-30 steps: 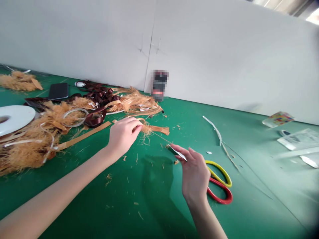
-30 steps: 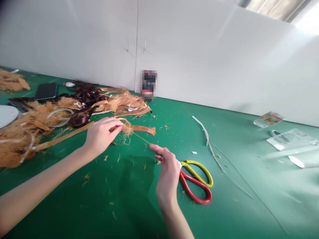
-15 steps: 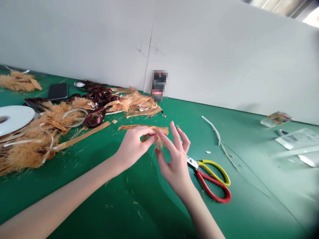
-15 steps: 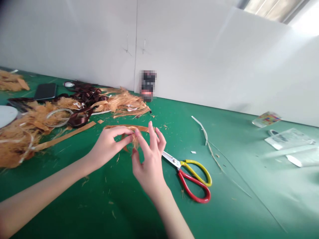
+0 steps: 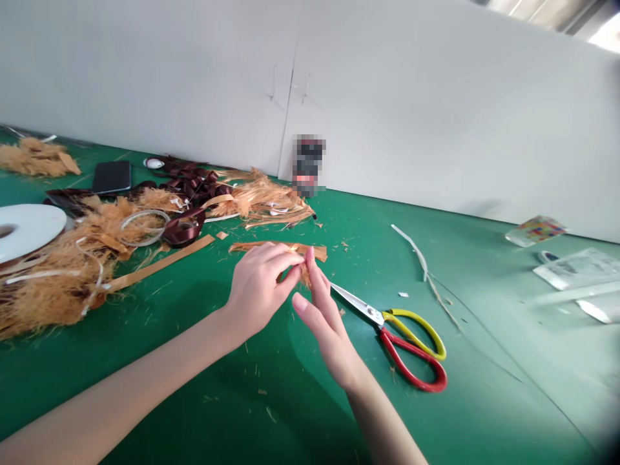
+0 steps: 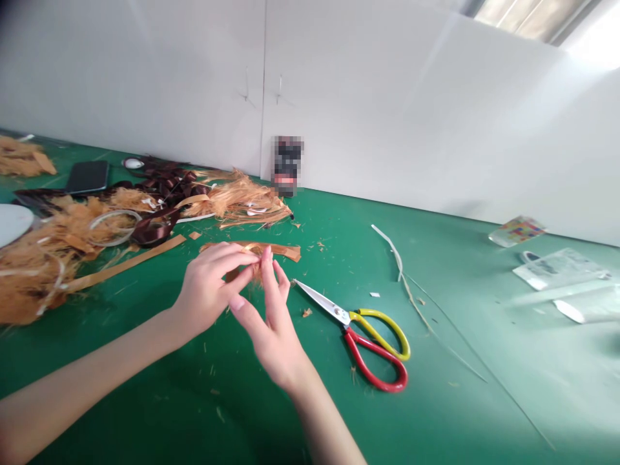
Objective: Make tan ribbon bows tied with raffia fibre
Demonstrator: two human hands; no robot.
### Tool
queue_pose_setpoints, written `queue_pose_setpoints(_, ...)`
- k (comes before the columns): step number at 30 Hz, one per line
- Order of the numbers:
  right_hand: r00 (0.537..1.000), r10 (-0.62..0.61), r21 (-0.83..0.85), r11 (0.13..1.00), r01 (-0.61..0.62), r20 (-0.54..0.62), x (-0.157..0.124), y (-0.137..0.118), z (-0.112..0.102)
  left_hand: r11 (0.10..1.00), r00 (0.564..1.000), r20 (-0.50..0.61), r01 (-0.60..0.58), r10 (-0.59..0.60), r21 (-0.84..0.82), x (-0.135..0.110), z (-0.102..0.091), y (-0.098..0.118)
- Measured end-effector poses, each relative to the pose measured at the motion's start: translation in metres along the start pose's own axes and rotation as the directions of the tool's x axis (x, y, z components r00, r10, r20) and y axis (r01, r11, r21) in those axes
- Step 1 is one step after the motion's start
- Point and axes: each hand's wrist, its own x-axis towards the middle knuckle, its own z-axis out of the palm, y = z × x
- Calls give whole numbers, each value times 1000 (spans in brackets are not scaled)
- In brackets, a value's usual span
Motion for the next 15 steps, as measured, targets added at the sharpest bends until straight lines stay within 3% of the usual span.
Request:
queue_pose_setpoints(6, 1000, -1, 119, 993, 3, -24, 0, 8, -1, 1000, 997, -71, -16, 15, -4, -1, 3, 2)
queue_pose_setpoints(11, 998, 55, 157, 986, -49, -33, 5, 9, 0, 999, 1000, -23, 1, 0, 41, 3, 8, 1)
queue_pose_setpoints(15, 995, 85, 153, 985, -77, -46, 12, 7, 2, 984, 996, -6, -85, 87, 156, 5, 18, -5)
